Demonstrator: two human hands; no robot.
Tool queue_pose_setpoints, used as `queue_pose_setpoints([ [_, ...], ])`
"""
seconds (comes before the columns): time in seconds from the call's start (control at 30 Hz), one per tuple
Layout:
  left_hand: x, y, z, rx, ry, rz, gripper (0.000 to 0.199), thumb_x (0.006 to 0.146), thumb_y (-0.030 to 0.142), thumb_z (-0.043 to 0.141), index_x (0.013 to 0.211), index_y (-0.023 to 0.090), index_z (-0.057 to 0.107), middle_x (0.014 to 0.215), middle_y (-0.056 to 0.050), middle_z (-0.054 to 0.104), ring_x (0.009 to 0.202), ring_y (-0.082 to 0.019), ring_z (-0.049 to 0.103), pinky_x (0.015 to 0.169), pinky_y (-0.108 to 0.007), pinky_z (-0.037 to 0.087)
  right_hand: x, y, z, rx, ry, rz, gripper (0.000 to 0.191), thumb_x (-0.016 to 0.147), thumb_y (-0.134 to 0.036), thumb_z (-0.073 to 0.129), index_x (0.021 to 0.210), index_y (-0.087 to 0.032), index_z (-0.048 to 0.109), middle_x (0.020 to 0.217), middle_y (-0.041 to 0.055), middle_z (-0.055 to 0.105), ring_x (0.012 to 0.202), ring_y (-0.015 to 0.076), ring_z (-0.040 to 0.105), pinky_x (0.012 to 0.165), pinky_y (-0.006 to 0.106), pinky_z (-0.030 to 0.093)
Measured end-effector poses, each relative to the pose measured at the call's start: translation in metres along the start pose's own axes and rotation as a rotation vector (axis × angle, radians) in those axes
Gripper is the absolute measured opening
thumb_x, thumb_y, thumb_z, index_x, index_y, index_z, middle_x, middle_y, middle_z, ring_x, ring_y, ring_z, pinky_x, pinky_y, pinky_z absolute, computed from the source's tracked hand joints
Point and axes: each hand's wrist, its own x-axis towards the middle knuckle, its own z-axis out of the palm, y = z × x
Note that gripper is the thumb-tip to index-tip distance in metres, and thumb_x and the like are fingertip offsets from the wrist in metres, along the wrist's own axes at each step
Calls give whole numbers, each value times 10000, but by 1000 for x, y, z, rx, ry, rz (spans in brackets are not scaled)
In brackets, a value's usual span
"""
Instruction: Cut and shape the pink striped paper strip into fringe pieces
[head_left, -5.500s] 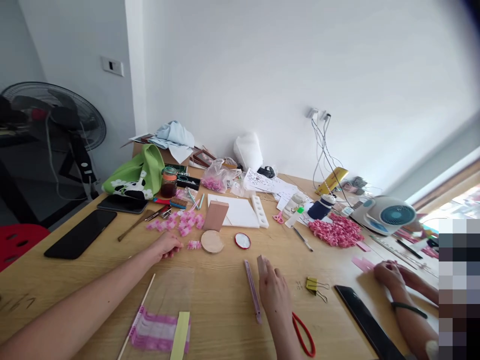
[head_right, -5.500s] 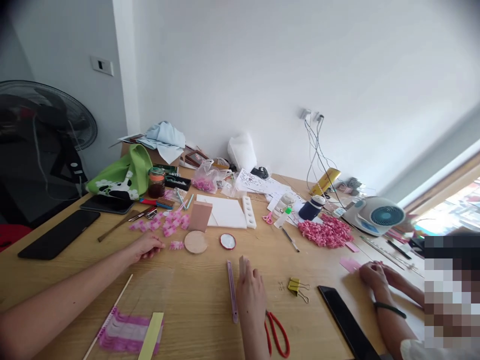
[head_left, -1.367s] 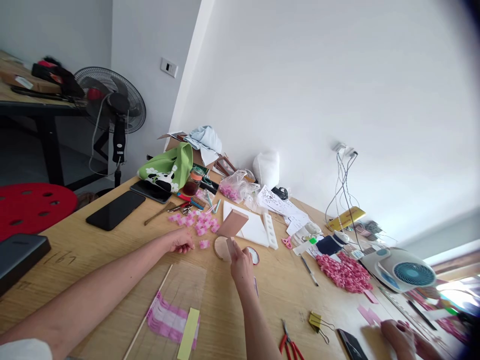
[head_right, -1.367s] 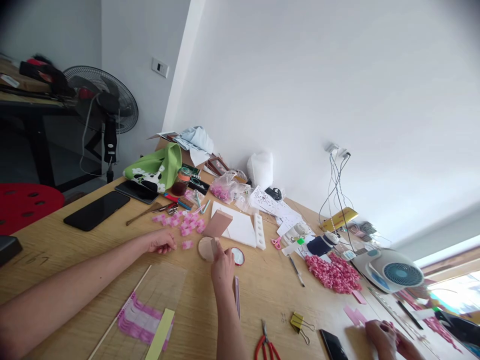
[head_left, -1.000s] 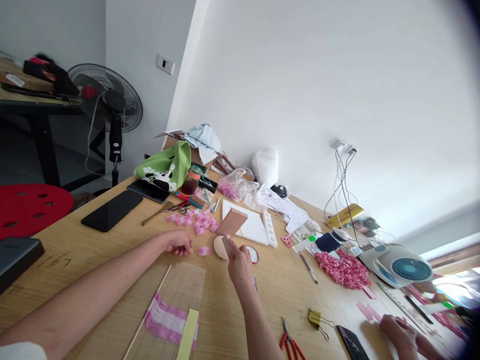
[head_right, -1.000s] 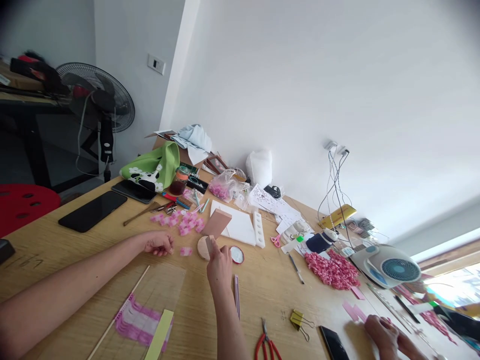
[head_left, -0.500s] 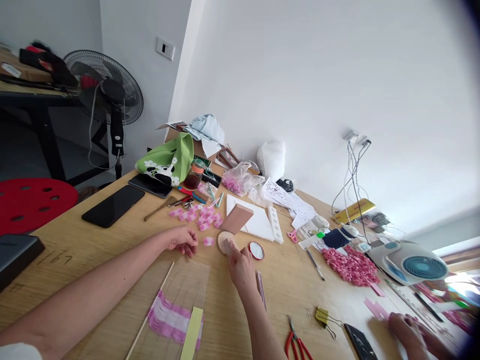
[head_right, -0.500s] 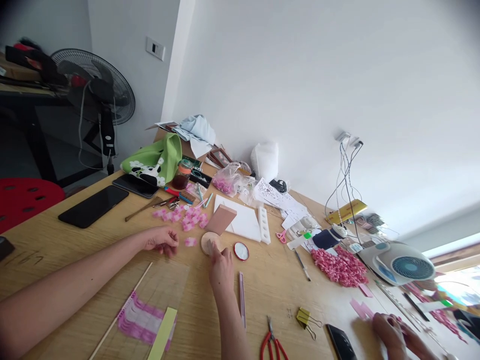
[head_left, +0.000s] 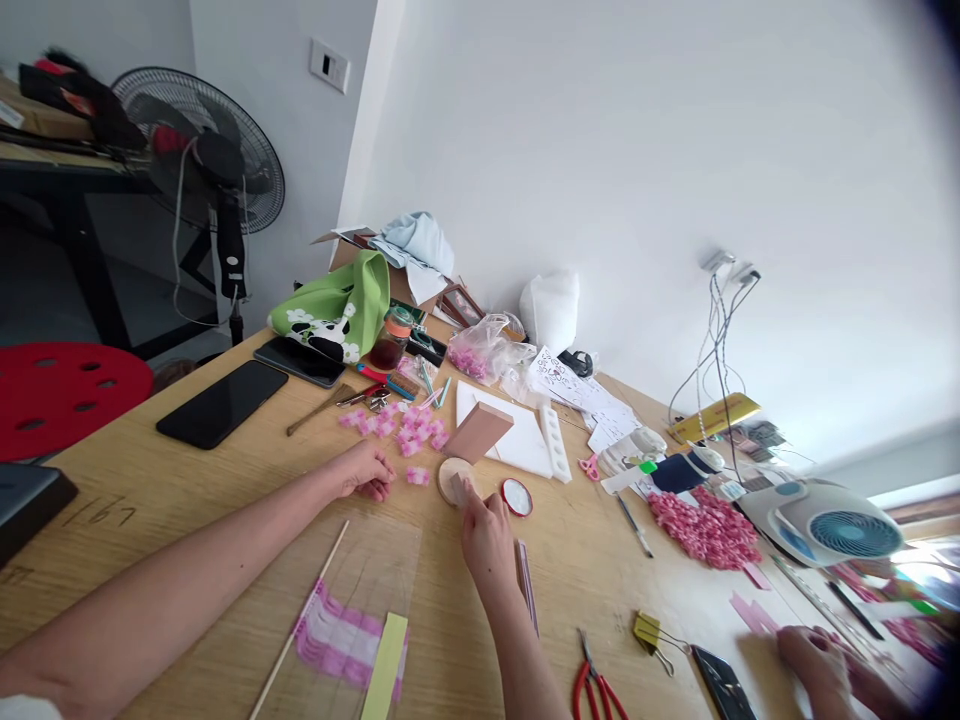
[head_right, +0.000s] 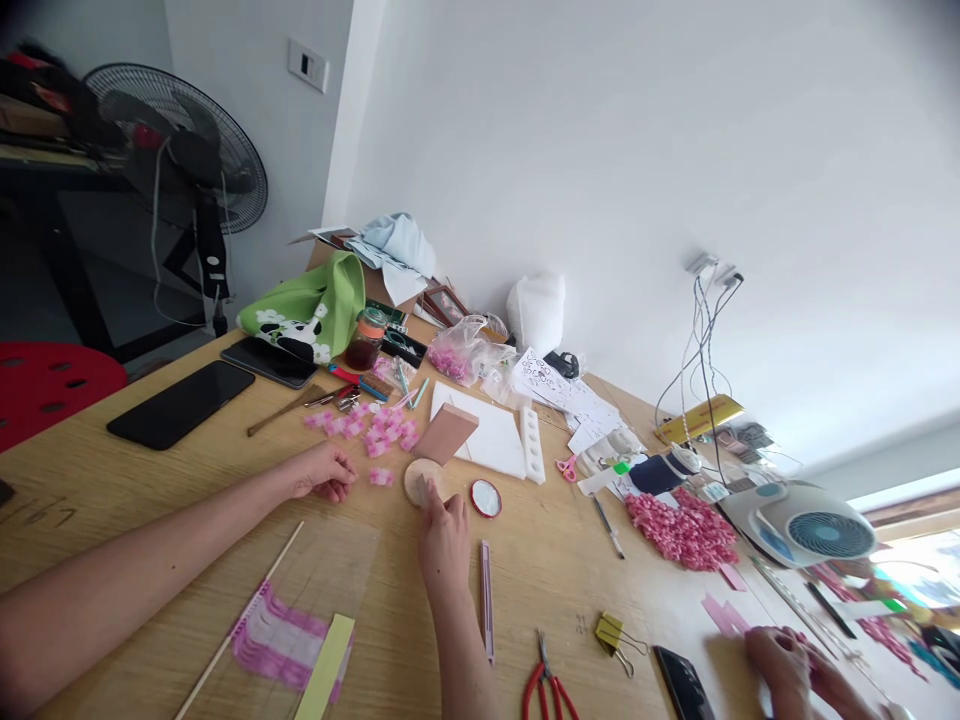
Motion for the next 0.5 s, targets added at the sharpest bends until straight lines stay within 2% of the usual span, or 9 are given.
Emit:
queue_pose_setpoints([
  [0.13, -1, 1, 3, 45, 47, -33, 222, 928, 309, 579, 1062, 133, 597, 959, -36, 636, 757, -128, 628, 659, -288, 546, 1, 7, 0, 19, 15, 19, 443, 851, -116, 475, 1253, -207, 640, 775, 51, 528, 787, 216, 553, 751, 285, 444],
  [0.27, -3, 2, 4, 57, 48, -35, 235, 930, 332, 576, 1051, 132, 603, 946, -34, 642, 744, -125, 631, 650, -283, 547, 1, 16, -3, 16, 62, 73, 457, 860, -163, 450, 1287, -138, 608, 794, 74, 514, 784, 238, 537, 751, 329, 452],
  [0.5, -5, 3, 3, 96, 18, -42, 199, 928, 313, 582, 982, 124, 613, 868, -14, 641, 682, -106, 619, 614, -259, 537, 3, 12, -11, 6, 94, 63, 499, 863, -163, 415, 1341, -188, 558, 830, 69, 499, 811, 233, 506, 768, 337, 436],
])
